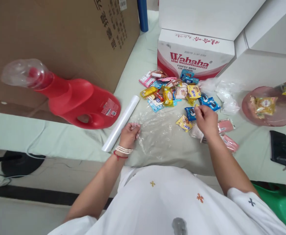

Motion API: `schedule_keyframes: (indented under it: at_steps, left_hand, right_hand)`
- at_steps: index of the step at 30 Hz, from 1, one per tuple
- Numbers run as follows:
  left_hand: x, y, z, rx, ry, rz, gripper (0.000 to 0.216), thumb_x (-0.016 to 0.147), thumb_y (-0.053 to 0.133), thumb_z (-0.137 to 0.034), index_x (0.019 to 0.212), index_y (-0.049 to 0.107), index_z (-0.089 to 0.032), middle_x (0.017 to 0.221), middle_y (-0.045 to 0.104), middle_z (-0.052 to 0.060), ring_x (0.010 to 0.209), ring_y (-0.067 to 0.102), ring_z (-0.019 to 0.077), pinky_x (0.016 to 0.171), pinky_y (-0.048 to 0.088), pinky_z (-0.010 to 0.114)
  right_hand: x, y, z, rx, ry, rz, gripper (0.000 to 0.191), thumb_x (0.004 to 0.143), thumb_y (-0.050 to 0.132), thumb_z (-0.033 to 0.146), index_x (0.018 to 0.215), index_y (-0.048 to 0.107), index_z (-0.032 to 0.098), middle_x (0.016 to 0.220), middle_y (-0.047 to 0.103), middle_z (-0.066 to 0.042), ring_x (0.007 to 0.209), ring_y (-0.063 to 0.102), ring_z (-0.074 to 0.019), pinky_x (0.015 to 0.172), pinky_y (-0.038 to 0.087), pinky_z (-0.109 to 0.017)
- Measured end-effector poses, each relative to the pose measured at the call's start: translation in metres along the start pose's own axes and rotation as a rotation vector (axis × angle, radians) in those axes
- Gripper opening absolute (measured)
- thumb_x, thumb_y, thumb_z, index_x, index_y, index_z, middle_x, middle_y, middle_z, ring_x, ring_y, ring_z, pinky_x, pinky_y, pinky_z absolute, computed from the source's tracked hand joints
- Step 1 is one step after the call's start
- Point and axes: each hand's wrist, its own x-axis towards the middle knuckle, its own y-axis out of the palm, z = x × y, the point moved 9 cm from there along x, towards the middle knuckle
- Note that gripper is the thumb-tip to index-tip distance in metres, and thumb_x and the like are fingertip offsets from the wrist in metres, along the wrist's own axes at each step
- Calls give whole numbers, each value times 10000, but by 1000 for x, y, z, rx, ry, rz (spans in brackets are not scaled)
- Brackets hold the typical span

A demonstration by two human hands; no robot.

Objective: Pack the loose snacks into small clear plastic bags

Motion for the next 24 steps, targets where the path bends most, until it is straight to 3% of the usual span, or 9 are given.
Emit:
schedule_keyframes:
  at_steps: [3, 6, 8, 10, 14, 16, 18, 20, 24]
  left_hand:
    - [-20, 17, 14, -134, -52, -13, 437, 656, 754, -497, 867, 498, -213, 614, 633, -45, 411, 471, 75, 392, 249, 187]
    - [-33, 34, 25, -190, -104, 49, 446, 674, 722, -514, 871, 440, -231, 680, 699, -15, 378, 507, 87, 358, 186, 183]
    - [-36, 36, 28, -192, -107, 58, 440, 689, 712, -502, 884, 419, -238, 712, 721, -9, 362, 520, 94, 345, 183, 186]
    - [-37, 32, 30, -175, -92, 39, 417, 723, 691, -491, 905, 406, -246, 719, 726, -15, 361, 535, 101, 339, 207, 187]
    - [-38, 31, 31, -117, -46, 2, 374, 797, 642, -494, 932, 389, -254, 722, 728, -23, 380, 576, 115, 342, 290, 191]
    - [-40, 34, 30, -93, -28, -14, 380, 813, 637, -511, 935, 384, -255, 726, 731, -20, 386, 588, 120, 349, 335, 199]
    - [-44, 36, 33, -85, -44, -30, 403, 808, 650, -532, 933, 388, -253, 705, 722, -24, 384, 585, 121, 359, 365, 206]
    - [-50, 31, 39, -98, -84, -54, 427, 784, 681, -541, 927, 407, -247, 669, 705, -32, 386, 577, 118, 370, 372, 204]
    - [-73, -7, 57, -105, -150, -121, 438, 710, 752, -524, 865, 484, -214, 594, 665, -23, 416, 563, 109, 398, 361, 189]
  right_hand:
    - [47, 52, 50, -26, -39, 172, 600, 946, 481, 683, 1095, 711, 148, 976, 734, -142, 942, 643, -276, 839, 463, -352]
    - [78, 106, 71, -118, 36, 281, 717, 861, 608, 714, 1238, 643, 105, 1164, 701, -222, 1109, 609, -353, 932, 465, -428]
    - [85, 117, 71, -140, 56, 275, 694, 883, 613, 651, 1298, 604, 95, 1222, 672, -236, 1158, 584, -376, 973, 452, -471]
    - [83, 98, 66, -157, 30, 197, 628, 904, 603, 557, 1333, 591, 99, 1234, 655, -225, 1181, 554, -391, 1002, 428, -511]
    - [41, 26, 77, -159, -217, -18, 578, 882, 602, 422, 1400, 584, 166, 1248, 604, -172, 1195, 487, -382, 1043, 363, -549]
    - [1, 21, 96, -94, -393, 52, 575, 882, 596, 383, 1431, 572, 214, 1230, 593, -135, 1158, 490, -343, 1044, 359, -527]
    - [-41, 44, 109, -53, -491, 218, 558, 873, 605, 319, 1424, 597, 235, 1209, 593, -125, 1130, 483, -325, 1018, 380, -491]
    - [-72, 81, 107, -96, -474, 353, 547, 869, 595, 240, 1416, 624, 245, 1212, 594, -135, 1126, 459, -331, 976, 396, -470]
    - [-91, 131, 87, -184, -418, 428, 580, 909, 557, 216, 1489, 564, 233, 1286, 565, -157, 1145, 430, -340, 977, 389, -476]
